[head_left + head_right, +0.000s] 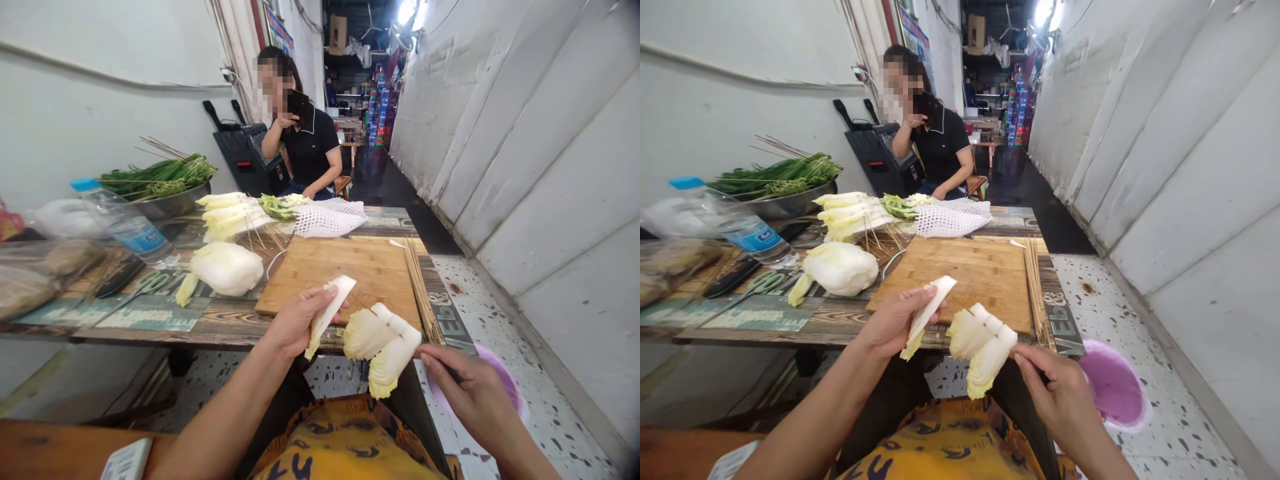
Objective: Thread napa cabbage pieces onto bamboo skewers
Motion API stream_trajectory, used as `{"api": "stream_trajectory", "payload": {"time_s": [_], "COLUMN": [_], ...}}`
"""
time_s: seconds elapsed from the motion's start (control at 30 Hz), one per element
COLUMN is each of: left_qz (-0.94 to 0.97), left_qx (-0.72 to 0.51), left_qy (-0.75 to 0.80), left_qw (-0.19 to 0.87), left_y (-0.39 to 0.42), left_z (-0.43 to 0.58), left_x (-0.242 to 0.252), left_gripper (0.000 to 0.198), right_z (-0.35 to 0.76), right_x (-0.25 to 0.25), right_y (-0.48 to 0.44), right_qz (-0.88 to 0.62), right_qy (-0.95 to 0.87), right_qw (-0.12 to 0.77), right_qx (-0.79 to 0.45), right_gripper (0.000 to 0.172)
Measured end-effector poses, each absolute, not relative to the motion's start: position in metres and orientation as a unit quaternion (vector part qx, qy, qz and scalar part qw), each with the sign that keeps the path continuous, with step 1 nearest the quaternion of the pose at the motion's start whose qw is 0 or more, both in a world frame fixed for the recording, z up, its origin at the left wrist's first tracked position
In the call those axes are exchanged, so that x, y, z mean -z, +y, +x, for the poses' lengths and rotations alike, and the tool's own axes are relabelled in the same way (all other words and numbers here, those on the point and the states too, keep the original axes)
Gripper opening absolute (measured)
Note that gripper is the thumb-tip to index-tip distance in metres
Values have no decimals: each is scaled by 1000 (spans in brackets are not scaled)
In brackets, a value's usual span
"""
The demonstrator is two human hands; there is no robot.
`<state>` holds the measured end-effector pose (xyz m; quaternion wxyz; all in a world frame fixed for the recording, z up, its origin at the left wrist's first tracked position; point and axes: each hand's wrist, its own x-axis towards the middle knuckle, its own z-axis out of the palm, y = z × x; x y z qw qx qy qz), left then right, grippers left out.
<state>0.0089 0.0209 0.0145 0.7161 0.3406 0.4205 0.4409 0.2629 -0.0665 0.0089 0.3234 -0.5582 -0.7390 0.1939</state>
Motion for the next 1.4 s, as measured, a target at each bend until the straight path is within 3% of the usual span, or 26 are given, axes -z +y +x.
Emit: {"api": "stream_trajectory", "payload": {"time_s": [1.4], "left_qz": [396], "left_qx": [-430], "left_qy": [408], "left_qw": [701], "left_y": [12], "left_z": [14], "left_x": [-22], "left_gripper": [34], "right_z": [258], "right_x": [-17], "right_y": [-68], "right_qz": [-506], "right_qy": [-779], "right_qw": [364], "right_qx": [-68], "right_gripper": [23]}}
